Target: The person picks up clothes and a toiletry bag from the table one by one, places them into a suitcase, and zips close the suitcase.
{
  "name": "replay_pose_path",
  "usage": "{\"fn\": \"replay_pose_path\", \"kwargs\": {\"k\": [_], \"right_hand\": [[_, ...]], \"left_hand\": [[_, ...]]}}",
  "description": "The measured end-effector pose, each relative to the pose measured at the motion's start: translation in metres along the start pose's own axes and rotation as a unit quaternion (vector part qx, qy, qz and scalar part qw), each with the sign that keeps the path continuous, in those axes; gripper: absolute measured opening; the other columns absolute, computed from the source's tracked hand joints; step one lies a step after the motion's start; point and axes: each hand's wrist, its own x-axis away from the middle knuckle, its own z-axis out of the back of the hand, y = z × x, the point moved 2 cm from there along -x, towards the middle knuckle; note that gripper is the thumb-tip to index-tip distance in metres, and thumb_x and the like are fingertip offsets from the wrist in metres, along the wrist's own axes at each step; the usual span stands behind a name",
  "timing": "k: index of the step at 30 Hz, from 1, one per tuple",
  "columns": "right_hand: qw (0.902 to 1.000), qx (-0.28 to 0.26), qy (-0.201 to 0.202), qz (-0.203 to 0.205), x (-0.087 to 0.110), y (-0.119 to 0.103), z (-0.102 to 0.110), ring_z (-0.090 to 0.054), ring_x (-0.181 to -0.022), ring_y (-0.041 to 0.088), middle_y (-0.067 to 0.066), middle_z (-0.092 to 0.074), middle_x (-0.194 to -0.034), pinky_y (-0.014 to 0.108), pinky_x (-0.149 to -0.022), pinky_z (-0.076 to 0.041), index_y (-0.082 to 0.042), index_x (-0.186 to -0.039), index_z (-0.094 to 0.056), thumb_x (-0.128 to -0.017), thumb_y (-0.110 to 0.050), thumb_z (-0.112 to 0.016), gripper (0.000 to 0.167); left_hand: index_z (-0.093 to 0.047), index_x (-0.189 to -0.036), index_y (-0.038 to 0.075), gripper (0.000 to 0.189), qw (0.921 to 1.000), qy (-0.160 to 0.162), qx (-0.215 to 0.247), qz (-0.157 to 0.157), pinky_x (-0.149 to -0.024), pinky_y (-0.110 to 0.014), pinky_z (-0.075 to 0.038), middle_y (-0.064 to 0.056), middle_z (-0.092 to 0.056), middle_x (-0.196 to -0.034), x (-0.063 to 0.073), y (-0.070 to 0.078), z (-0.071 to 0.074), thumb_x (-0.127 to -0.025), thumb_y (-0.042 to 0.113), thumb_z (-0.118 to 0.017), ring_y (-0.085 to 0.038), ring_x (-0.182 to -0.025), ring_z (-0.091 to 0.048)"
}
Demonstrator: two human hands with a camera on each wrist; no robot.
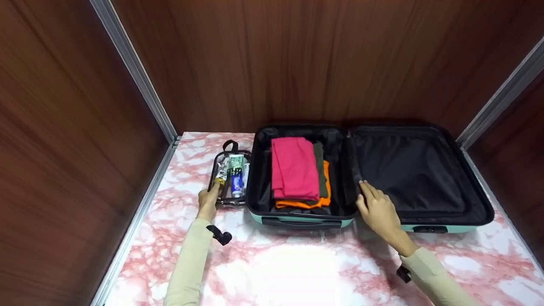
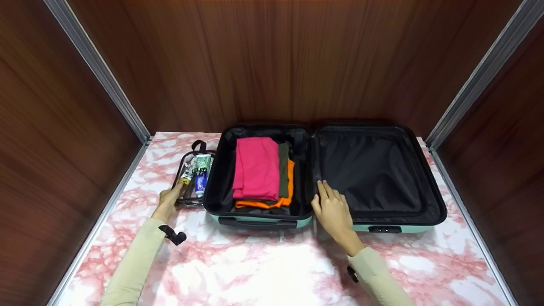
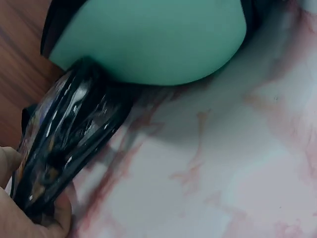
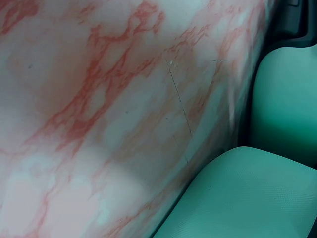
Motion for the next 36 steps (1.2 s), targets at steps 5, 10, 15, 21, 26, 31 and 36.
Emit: {"fn": "replay_pose_path", "kwargs": {"k": [5, 10, 15, 21, 26, 31, 36], "right_hand": [[1.0000, -0.001, -0.007, -0.006, 0.001, 0.000, 0.001, -0.060, -0.108, 0.042, 0.022, -0.058, -0.133, 0.056, -0.087, -0.046, 0.003, -0.137, -0.056, -0.100, -0.019, -0.053, 0.043], [1.0000, 0.000, 0.002, -0.002, 0.001, 0.000, 0.002, -0.060, -0.106, 0.042, 0.022, -0.059, -0.132, 0.056, -0.086, -0.047, 0.003, -0.136, -0.057, -0.099, -0.018, -0.054, 0.042], [1.0000, 0.001, 0.005, 0.004, 0.000, 0.000, 0.001, -0.060, -0.105, 0.043, 0.023, -0.059, -0.131, 0.056, -0.085, -0.047, 0.003, -0.135, -0.057, -0.099, -0.018, -0.054, 0.042], [1.0000, -0.002, 0.007, 0.003, 0.000, -0.001, 0.002, -0.060, -0.106, 0.043, 0.022, -0.059, -0.132, 0.056, -0.085, -0.047, 0.003, -0.135, -0.057, -0.099, -0.018, -0.054, 0.042], [1.0000, -0.001, 0.003, 0.004, 0.001, -0.002, 0.001, -0.060, -0.106, 0.043, 0.022, -0.059, -0.132, 0.056, -0.086, -0.047, 0.003, -0.135, -0.057, -0.099, -0.018, -0.054, 0.042], [1.0000, -0.003, 0.003, -0.001, 0.001, -0.001, 0.001, -0.061, -0.106, 0.042, 0.022, -0.059, -0.132, 0.056, -0.086, -0.047, 0.003, -0.135, -0.057, -0.099, -0.018, -0.054, 0.042], [1.0000, -0.002, 0.007, 0.000, 0.000, -0.001, 0.001, -0.061, -0.106, 0.042, 0.022, -0.059, -0.132, 0.056, -0.086, -0.047, 0.003, -0.135, -0.058, -0.099, -0.018, -0.054, 0.042]], "left_hand": [[-0.049, -0.105, 0.005, 0.031, 0.9980, -0.039, 0.047, 0.012, -0.075, -0.031, -0.043, -0.013, -0.052, -0.106, -0.001, 0.002, 0.005, -0.099, 0.034, -0.059, -0.025, -0.098, -0.050], [-0.040, -0.117, 0.009, 0.037, 0.9862, -0.111, 0.111, 0.052, -0.064, -0.031, -0.052, -0.014, -0.053, -0.111, 0.003, 0.004, 0.007, -0.100, 0.038, -0.057, -0.021, -0.086, -0.059], [-0.045, -0.121, 0.002, 0.036, 0.9774, -0.139, 0.143, 0.070, -0.064, -0.030, -0.056, -0.014, -0.061, -0.104, 0.000, 0.000, 0.009, -0.103, 0.033, -0.052, -0.019, -0.080, -0.065], [-0.049, -0.132, 0.003, 0.037, 0.9790, -0.128, 0.151, 0.048, -0.070, -0.029, -0.055, -0.011, -0.065, -0.104, -0.004, 0.004, 0.009, -0.105, 0.028, -0.047, -0.017, -0.081, -0.068], [-0.049, -0.136, 0.003, 0.038, 0.9795, -0.113, 0.163, 0.033, -0.070, -0.028, -0.055, -0.006, -0.065, -0.098, -0.004, 0.005, 0.008, -0.104, 0.025, -0.050, -0.014, -0.077, -0.069], [-0.049, -0.133, -0.006, 0.037, 0.9705, -0.104, 0.217, -0.001, -0.061, -0.032, -0.058, -0.009, -0.061, -0.087, -0.006, 0.009, 0.005, -0.104, 0.018, -0.050, -0.017, -0.068, -0.066], [-0.049, -0.132, -0.006, 0.037, 0.9687, -0.078, 0.235, -0.015, -0.057, -0.030, -0.058, -0.009, -0.059, -0.085, -0.008, 0.016, 0.004, -0.104, 0.017, -0.050, -0.015, -0.064, -0.065]]}}
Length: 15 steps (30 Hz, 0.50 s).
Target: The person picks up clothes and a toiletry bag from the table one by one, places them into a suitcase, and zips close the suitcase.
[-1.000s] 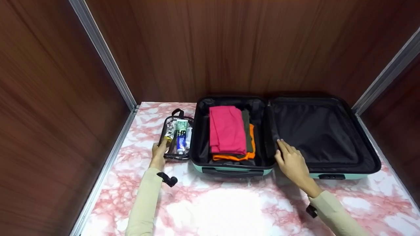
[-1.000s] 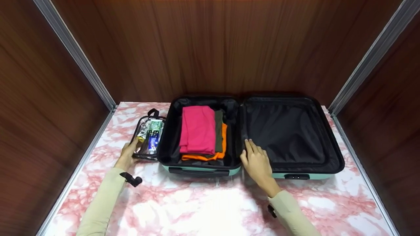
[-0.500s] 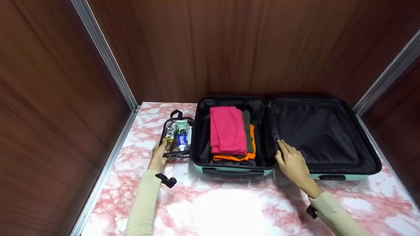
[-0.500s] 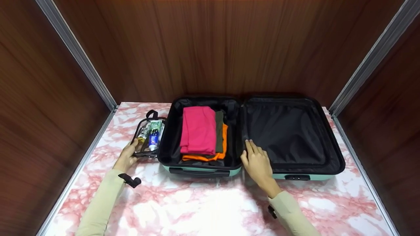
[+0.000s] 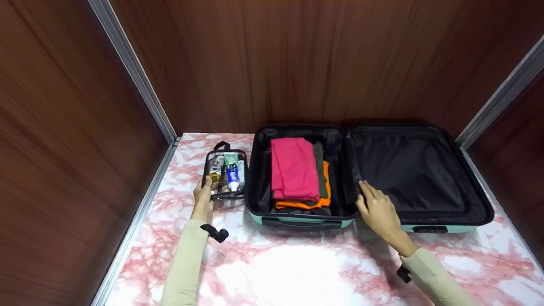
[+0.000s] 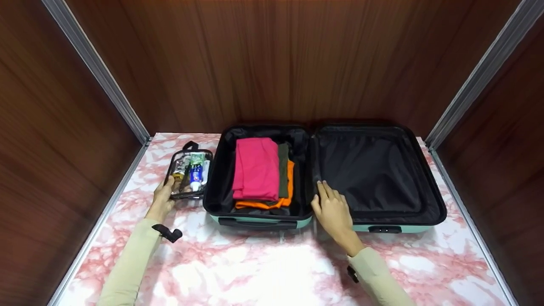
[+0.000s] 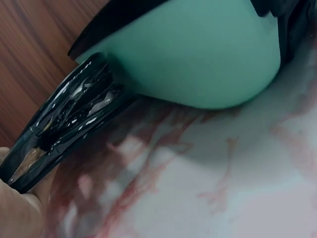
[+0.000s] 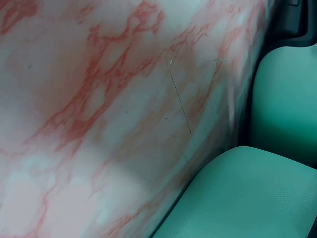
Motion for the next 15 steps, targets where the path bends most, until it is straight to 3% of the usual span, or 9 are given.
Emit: {"fn": "replay_pose_path", "kwargs": {"k": [5, 10, 12, 15], "right_hand": [[1.0000, -0.001, 0.000, 0.000, 0.000, 0.000, 0.000, -0.061, -0.107, 0.042, 0.022, -0.059, -0.132, 0.056, -0.086, -0.047, 0.002, -0.135, -0.057, -0.099, -0.018, -0.055, 0.042], [1.0000, 0.000, -0.002, 0.000, 0.000, 0.001, 0.000, -0.060, -0.107, 0.042, 0.021, -0.059, -0.132, 0.056, -0.087, -0.047, 0.002, -0.136, -0.057, -0.099, -0.018, -0.054, 0.042], [1.0000, 0.000, 0.000, 0.000, 0.000, 0.001, 0.000, -0.060, -0.107, 0.042, 0.021, -0.059, -0.132, 0.056, -0.086, -0.047, 0.002, -0.136, -0.057, -0.099, -0.018, -0.055, 0.042], [1.0000, 0.000, 0.002, 0.002, 0.000, 0.000, -0.001, -0.060, -0.107, 0.042, 0.021, -0.059, -0.132, 0.056, -0.086, -0.047, 0.002, -0.135, -0.057, -0.099, -0.018, -0.055, 0.042]], "left_hand": [[-0.050, -0.135, -0.003, 0.039, 0.9996, 0.027, -0.003, -0.006, -0.060, -0.027, -0.057, -0.010, -0.057, -0.094, 0.001, 0.008, -0.001, -0.104, 0.021, -0.049, -0.015, -0.064, -0.066], [-0.050, -0.129, -0.003, 0.037, 0.9993, 0.028, 0.025, -0.002, -0.059, -0.029, -0.058, -0.012, -0.054, -0.095, 0.004, 0.021, -0.006, -0.104, 0.023, -0.049, -0.018, -0.061, -0.067], [-0.052, -0.127, -0.002, 0.035, 0.9993, 0.031, 0.019, -0.009, -0.058, -0.029, -0.058, -0.013, -0.056, -0.095, 0.005, 0.027, -0.010, -0.103, 0.024, -0.050, -0.019, -0.068, -0.068], [-0.054, -0.129, -0.001, 0.036, 0.9990, 0.034, -0.004, -0.030, -0.069, -0.027, -0.057, -0.011, -0.056, -0.103, 0.007, 0.037, -0.015, -0.103, 0.024, -0.051, -0.018, -0.088, -0.062]]}}
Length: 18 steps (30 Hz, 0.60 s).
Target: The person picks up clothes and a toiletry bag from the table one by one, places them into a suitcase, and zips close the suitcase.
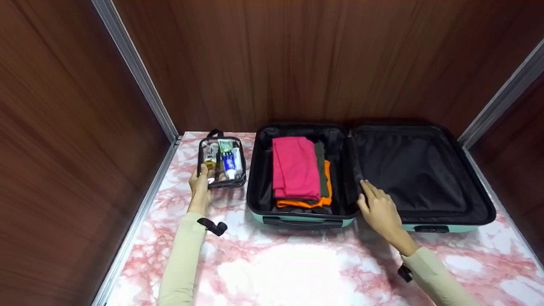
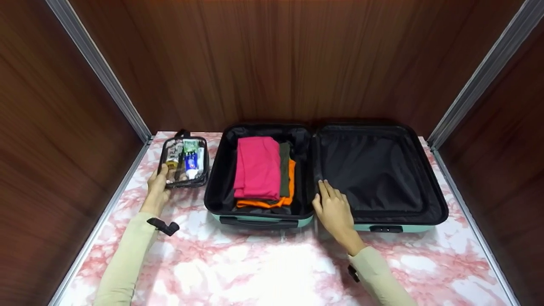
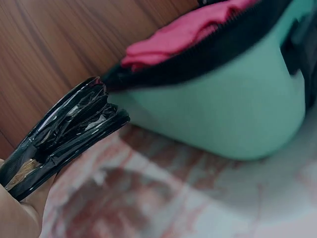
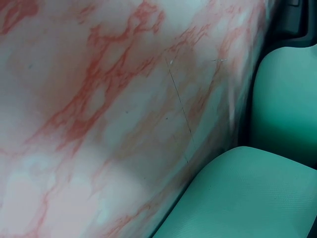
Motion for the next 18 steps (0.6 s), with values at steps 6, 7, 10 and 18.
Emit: {"fn": "replay_pose_path", "kwargs": {"k": [6, 7, 10, 18], "right_hand": [[1.0000, 0.001, -0.002, 0.001, 0.000, 0.000, -0.001, -0.060, -0.107, 0.042, 0.022, -0.059, -0.132, 0.057, -0.086, -0.047, 0.002, -0.135, -0.057, -0.099, -0.018, -0.055, 0.042], [1.0000, 0.000, -0.003, 0.000, 0.000, 0.000, -0.001, -0.060, -0.107, 0.042, 0.022, -0.059, -0.132, 0.057, -0.086, -0.047, 0.002, -0.136, -0.057, -0.099, -0.018, -0.054, 0.042], [0.9999, -0.002, -0.009, -0.005, 0.000, 0.000, -0.002, -0.060, -0.108, 0.042, 0.021, -0.058, -0.133, 0.057, -0.087, -0.047, 0.002, -0.136, -0.056, -0.099, -0.019, -0.054, 0.042], [1.0000, 0.002, -0.005, -0.004, 0.000, 0.000, -0.002, -0.060, -0.107, 0.042, 0.022, -0.059, -0.132, 0.056, -0.086, -0.047, 0.002, -0.136, -0.057, -0.099, -0.018, -0.054, 0.042]], "left_hand": [[-0.054, -0.137, 0.000, 0.041, 0.9982, -0.002, -0.045, -0.039, -0.098, -0.028, -0.040, -0.013, -0.053, -0.128, 0.004, 0.016, -0.011, -0.104, 0.023, -0.052, -0.020, -0.114, -0.048], [-0.053, -0.139, 0.002, 0.042, 0.9980, -0.004, -0.047, -0.042, -0.101, -0.028, -0.038, -0.014, -0.052, -0.133, 0.005, 0.018, -0.013, -0.103, 0.024, -0.053, -0.020, -0.118, -0.047], [-0.052, -0.141, 0.003, 0.043, 0.9980, -0.012, -0.042, -0.046, -0.107, -0.031, -0.034, -0.013, -0.049, -0.140, 0.008, 0.023, -0.019, -0.103, 0.024, -0.053, -0.022, -0.124, -0.043], [-0.060, -0.122, 0.001, 0.031, 0.9982, -0.015, -0.028, -0.050, -0.107, -0.035, -0.033, -0.008, -0.052, -0.122, 0.024, 0.030, -0.037, -0.103, 0.024, -0.054, -0.020, -0.115, -0.044]]}}
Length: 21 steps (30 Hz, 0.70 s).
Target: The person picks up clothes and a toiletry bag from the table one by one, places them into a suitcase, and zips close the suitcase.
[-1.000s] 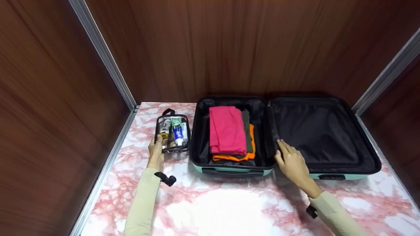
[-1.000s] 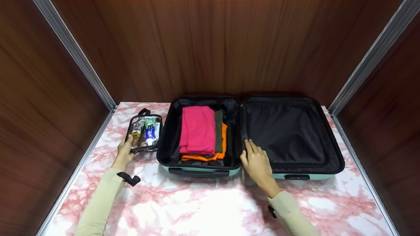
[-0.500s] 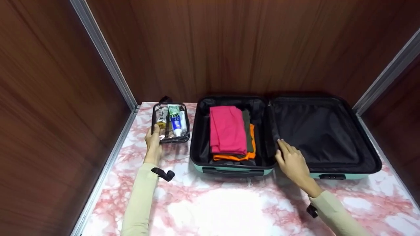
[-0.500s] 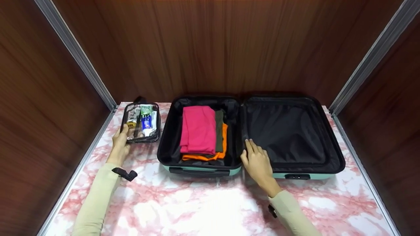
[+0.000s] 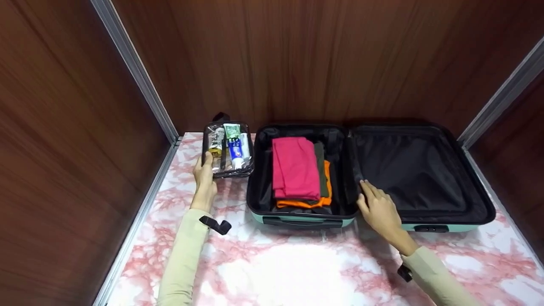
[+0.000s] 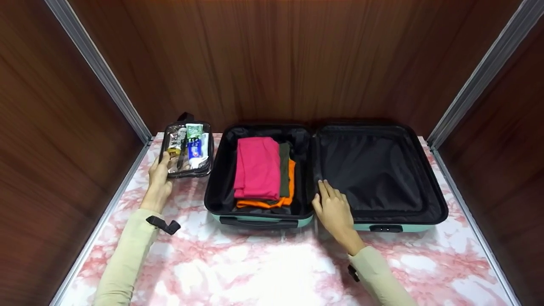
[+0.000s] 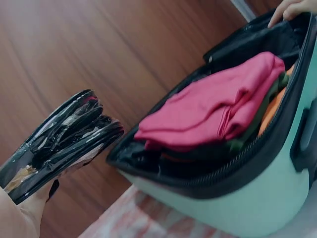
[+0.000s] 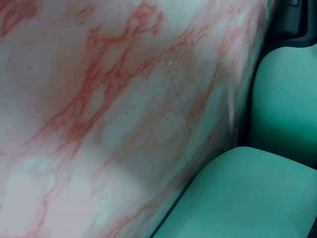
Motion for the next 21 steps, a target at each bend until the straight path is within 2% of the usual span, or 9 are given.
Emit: {"fn": "replay_pose_path", "kwargs": {"k": [5, 7, 12, 16, 21], "right_hand": [[1.0000, 0.000, 0.004, 0.000, 0.001, 0.000, 0.000, -0.060, -0.106, 0.042, 0.021, -0.060, -0.132, 0.056, -0.085, -0.047, 0.002, -0.135, -0.058, -0.099, -0.018, -0.054, 0.042], [1.0000, -0.001, 0.005, -0.001, 0.001, 0.000, 0.000, -0.060, -0.106, 0.042, 0.021, -0.060, -0.132, 0.056, -0.086, -0.047, 0.002, -0.135, -0.058, -0.099, -0.018, -0.055, 0.042], [1.0000, 0.000, 0.004, 0.000, 0.002, 0.000, 0.000, -0.060, -0.106, 0.042, 0.021, -0.059, -0.132, 0.056, -0.085, -0.047, 0.002, -0.135, -0.057, -0.099, -0.018, -0.055, 0.042], [1.0000, -0.001, 0.000, -0.004, 0.002, 0.001, 0.001, -0.060, -0.106, 0.042, 0.021, -0.059, -0.133, 0.056, -0.086, -0.047, 0.002, -0.136, -0.057, -0.099, -0.018, -0.054, 0.042], [0.9999, -0.004, -0.008, -0.008, 0.003, 0.001, 0.002, -0.060, -0.108, 0.042, 0.022, -0.058, -0.134, 0.057, -0.088, -0.046, 0.002, -0.136, -0.056, -0.100, -0.019, -0.053, 0.042]], "left_hand": [[-0.059, -0.133, 0.003, 0.039, 0.9996, -0.020, -0.018, 0.000, -0.112, -0.039, -0.025, -0.011, -0.052, -0.136, 0.010, 0.004, -0.009, -0.102, 0.026, -0.055, -0.023, -0.128, -0.042], [-0.058, -0.135, 0.004, 0.040, 0.9995, -0.023, -0.022, 0.002, -0.112, -0.039, -0.025, -0.011, -0.053, -0.135, 0.014, 0.005, -0.014, -0.102, 0.027, -0.055, -0.022, -0.127, -0.043], [-0.060, -0.128, 0.000, 0.035, 0.9994, -0.031, -0.014, -0.011, -0.104, -0.034, -0.033, -0.009, -0.056, -0.120, 0.026, 0.005, -0.028, -0.103, 0.024, -0.055, -0.019, -0.112, -0.047], [-0.059, -0.132, 0.001, 0.037, 0.9986, -0.048, -0.014, -0.018, -0.105, -0.034, -0.035, -0.011, -0.056, -0.127, 0.035, 0.003, -0.038, -0.103, 0.023, -0.053, -0.020, -0.115, -0.048], [-0.059, -0.132, 0.002, 0.037, 0.9976, -0.066, -0.012, -0.017, -0.102, -0.039, -0.040, -0.016, -0.058, -0.124, 0.046, -0.004, -0.049, -0.104, 0.024, -0.052, -0.025, -0.114, -0.052]]}}
